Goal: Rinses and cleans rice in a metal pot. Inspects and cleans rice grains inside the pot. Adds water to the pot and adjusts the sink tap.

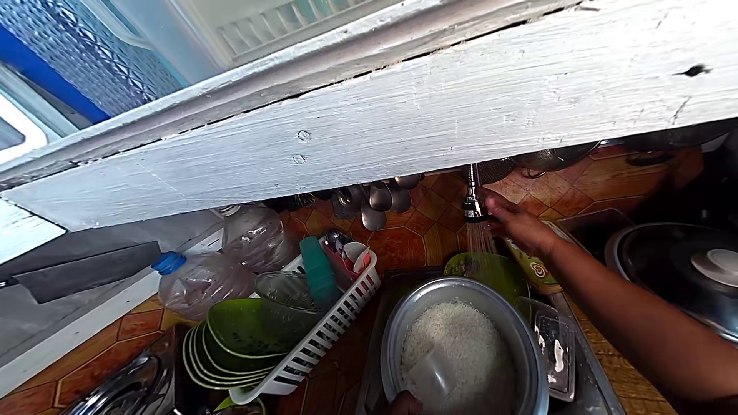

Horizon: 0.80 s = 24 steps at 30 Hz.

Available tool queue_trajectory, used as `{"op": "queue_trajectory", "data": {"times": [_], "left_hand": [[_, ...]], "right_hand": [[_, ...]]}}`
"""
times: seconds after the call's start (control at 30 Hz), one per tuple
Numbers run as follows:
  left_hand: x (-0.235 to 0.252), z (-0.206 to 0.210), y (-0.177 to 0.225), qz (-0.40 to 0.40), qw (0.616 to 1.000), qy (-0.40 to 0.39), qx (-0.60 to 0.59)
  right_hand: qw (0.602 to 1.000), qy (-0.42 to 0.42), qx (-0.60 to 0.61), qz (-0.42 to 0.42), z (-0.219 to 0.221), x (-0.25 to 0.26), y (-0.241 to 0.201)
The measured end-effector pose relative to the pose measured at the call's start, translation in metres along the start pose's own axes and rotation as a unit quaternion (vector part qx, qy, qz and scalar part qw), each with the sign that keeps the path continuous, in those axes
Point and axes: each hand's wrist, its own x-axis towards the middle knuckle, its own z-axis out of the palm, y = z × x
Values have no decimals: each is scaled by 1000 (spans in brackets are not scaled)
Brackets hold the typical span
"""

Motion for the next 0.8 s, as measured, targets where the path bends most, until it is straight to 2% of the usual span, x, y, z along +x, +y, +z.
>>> {"op": "queue_trajectory", "data": {"times": [0.1,0.2,0.3,0.4,0.5,0.6,0.67,0.8], "left_hand": [[-2,10,4,6,1000,-3,11],[-4,15,3,2,1000,0,14],[-3,16,4,2,1000,-7,18],[-2,16,3,-5,1000,-8,17],[4,18,2,-16,1000,-7,14],[16,23,1,-20,1000,-10,2],[25,31,3,-22,1000,-4,-8],[43,50,6,-17,998,-3,-55]], "right_hand": [[981,94,129,108,16,-13,39],[963,74,157,207,28,-29,66],[971,80,140,178,28,-34,73],[980,109,40,164,8,-29,86],[971,39,-4,235,-5,-41,94],[970,15,14,240,-3,-62,95],[976,18,28,217,-3,-73,88],[991,34,44,118,-12,-81,96]]}}
